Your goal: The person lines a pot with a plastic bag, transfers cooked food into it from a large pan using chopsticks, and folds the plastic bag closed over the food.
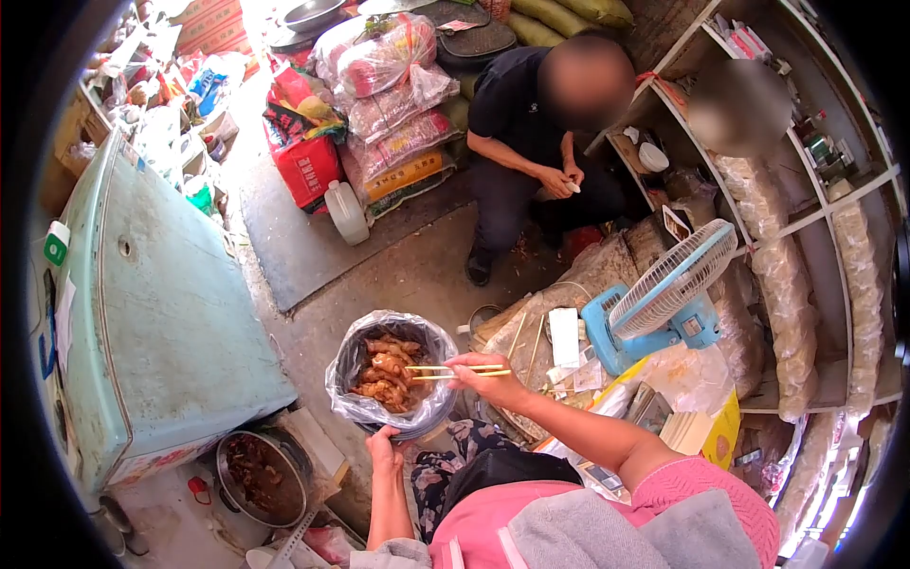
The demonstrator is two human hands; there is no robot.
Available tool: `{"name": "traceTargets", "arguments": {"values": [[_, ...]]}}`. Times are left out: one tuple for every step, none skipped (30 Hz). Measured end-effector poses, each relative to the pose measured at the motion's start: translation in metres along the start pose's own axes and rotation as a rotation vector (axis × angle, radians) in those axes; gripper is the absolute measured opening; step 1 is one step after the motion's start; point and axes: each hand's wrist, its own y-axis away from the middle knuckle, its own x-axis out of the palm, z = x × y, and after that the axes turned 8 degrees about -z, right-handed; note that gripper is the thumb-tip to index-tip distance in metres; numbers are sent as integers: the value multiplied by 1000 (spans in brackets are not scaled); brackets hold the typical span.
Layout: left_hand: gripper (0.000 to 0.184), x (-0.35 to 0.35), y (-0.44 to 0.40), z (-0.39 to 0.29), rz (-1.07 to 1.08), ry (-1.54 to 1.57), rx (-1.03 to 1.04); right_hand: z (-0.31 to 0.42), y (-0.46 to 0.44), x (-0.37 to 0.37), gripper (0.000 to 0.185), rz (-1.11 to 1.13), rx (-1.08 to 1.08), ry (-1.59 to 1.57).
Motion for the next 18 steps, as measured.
{"name": "traceTargets", "arguments": {"values": [[30,0,0,0,-3,-1,-6,0,0,0,20,0,-1,4],[30,0,0,-1,-7,-2,-12,1,0,0,20,-1,-3,8],[30,0,1,-1,-10,-4,-18,1,0,0,20,-2,-4,12],[30,0,0,0,-9,-2,-19,0,0,0,21,0,-3,3],[30,0,0,0,-7,0,-20,-1,0,0,21,1,-2,-6],[30,0,0,0,-6,2,-22,-2,-1,0,21,2,-1,-14],[30,1,1,-1,-2,10,-19,-1,-1,0,21,-2,-1,-15],[30,2,4,-2,2,17,-17,0,-1,0,20,-6,-1,-16],[30,3,6,-3,5,24,-17,1,-1,0,20,-10,1,-16],[29,5,4,-3,33,13,-10,0,-1,-1,20,-20,-5,19],[29,5,2,-3,51,7,-4,-1,-4,-3,20,-21,-3,54],[28,2,1,-2,48,10,-1,-2,-5,-2,20,-3,11,89],[25,0,-5,5,41,29,39,3,-5,-2,20,9,2,124],[23,-2,-8,9,19,39,72,2,-6,0,20,19,-27,96],[19,7,12,-4,-14,56,52,6,-5,5,21,4,34,58],[24,2,5,-3,-40,14,-16,17,-4,10,21,10,62,78],[25,8,16,-11,-12,16,-9,12,-7,12,21,29,50,54],[32,6,8,-6,-28,61,-48,16,-6,17,21,41,60,51]]}}
